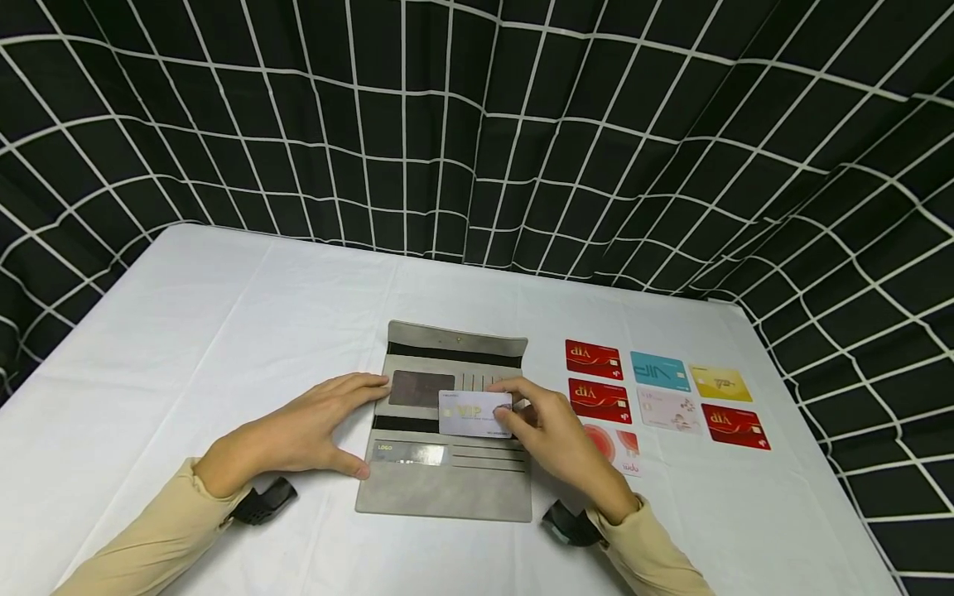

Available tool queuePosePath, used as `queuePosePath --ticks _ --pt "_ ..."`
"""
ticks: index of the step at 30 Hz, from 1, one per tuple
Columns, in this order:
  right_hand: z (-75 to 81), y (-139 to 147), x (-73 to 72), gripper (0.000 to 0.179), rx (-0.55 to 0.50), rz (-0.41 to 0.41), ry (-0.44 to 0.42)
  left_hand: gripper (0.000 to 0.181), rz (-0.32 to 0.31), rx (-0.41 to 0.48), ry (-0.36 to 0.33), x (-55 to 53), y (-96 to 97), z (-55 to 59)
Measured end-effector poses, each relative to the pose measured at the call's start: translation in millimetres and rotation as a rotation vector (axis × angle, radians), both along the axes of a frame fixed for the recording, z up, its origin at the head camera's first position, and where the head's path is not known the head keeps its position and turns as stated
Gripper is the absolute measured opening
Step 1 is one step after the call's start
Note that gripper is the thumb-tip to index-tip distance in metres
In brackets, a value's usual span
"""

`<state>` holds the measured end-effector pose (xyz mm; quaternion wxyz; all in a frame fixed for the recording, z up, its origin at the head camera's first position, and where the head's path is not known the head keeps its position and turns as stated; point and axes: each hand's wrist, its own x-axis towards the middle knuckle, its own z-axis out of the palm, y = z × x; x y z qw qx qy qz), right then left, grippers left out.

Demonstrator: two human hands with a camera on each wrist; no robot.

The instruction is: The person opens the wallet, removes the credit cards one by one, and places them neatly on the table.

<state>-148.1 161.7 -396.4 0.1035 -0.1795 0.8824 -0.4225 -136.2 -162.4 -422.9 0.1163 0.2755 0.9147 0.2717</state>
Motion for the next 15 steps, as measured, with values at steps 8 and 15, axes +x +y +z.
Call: queuePosePath --ticks 8,15 --pt "4.2 16 4.7 0.031 0.027 -0.049 -0.017 0.099 -0.003 -0.002 0.005 -0.3 0.3 0.4" --pt "4.1 26 5.8 0.032 0.022 -0.033 0.0 0.099 0.002 -0.003 -0.002 -0.2 0.4 0.4"
